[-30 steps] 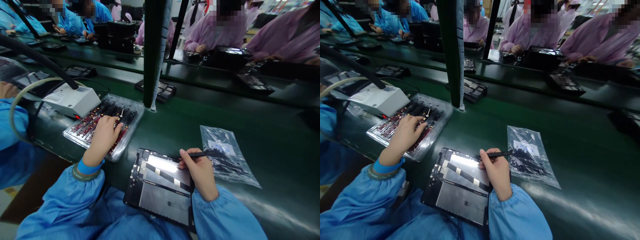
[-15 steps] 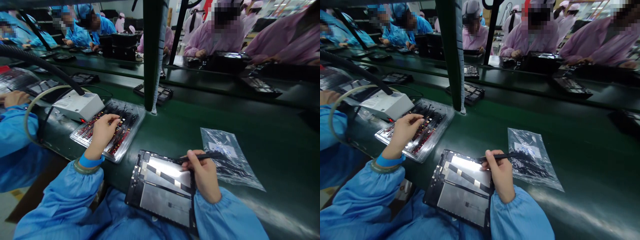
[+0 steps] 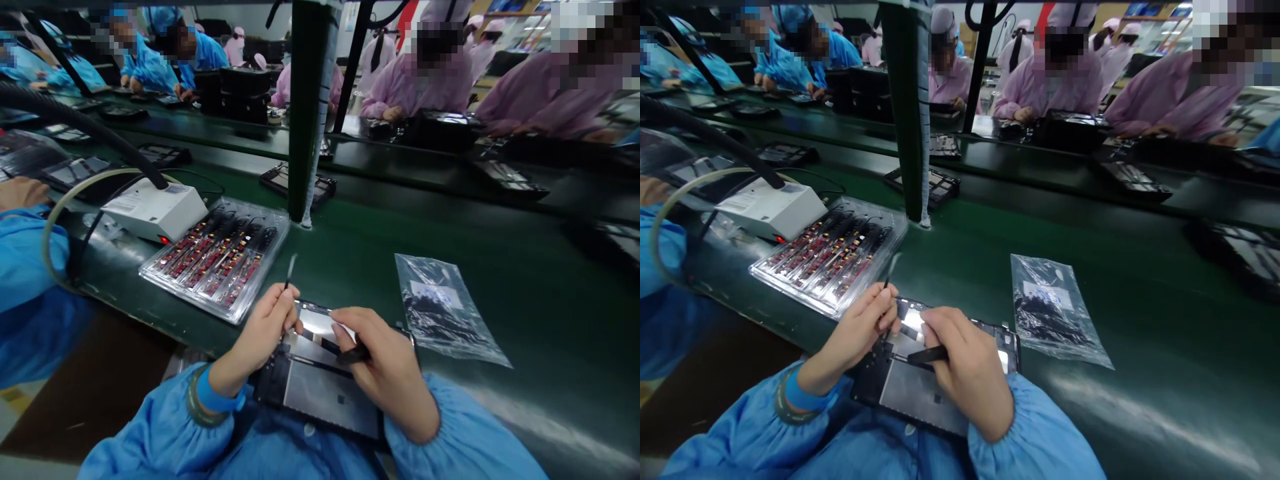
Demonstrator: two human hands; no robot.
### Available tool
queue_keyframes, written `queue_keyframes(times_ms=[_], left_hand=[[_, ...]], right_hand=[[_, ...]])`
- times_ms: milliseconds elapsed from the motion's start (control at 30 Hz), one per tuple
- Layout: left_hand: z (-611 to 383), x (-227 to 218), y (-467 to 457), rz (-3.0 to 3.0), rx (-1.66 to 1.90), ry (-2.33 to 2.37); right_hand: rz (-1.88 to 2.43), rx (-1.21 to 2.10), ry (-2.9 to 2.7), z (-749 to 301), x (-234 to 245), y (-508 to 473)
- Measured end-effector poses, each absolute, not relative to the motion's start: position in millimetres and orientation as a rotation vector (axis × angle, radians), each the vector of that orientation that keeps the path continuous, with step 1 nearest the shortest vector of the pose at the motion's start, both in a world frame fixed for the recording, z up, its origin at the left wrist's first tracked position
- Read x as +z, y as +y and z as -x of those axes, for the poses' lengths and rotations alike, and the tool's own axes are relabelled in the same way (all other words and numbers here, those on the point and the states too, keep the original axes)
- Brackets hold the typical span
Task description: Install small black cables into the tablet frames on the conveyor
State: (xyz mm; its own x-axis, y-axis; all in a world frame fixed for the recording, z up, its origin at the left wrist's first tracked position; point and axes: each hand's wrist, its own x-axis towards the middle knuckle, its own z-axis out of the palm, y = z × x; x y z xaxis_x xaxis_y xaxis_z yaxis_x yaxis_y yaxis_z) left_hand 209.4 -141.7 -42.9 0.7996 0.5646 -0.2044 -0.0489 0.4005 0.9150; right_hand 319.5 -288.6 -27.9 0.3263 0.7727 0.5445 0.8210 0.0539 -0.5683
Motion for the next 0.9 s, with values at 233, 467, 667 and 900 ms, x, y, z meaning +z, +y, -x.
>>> queue_keyframes(times_ms=[233,467,667,900], left_hand=[[-203.0,-52.8,-148.9,-1.517,0.194,0.390],[-195.3,-52.8,-151.3,-2.163,0.325,0.195],[-194.1,-45.3,-150.0,-1.963,0.336,0.144],[-191.5,-54.8,-152.7,-2.238,0.532,0.155]], right_hand=[[1.800,-0.230,-1.520,-303.1,-36.5,-279.5],[1.767,-0.281,-1.510,-301.3,-45.1,-277.1],[1.718,-0.259,-1.429,-298.8,-51.2,-285.0],[1.915,-0.555,-1.508,-279.5,-51.7,-289.2]])
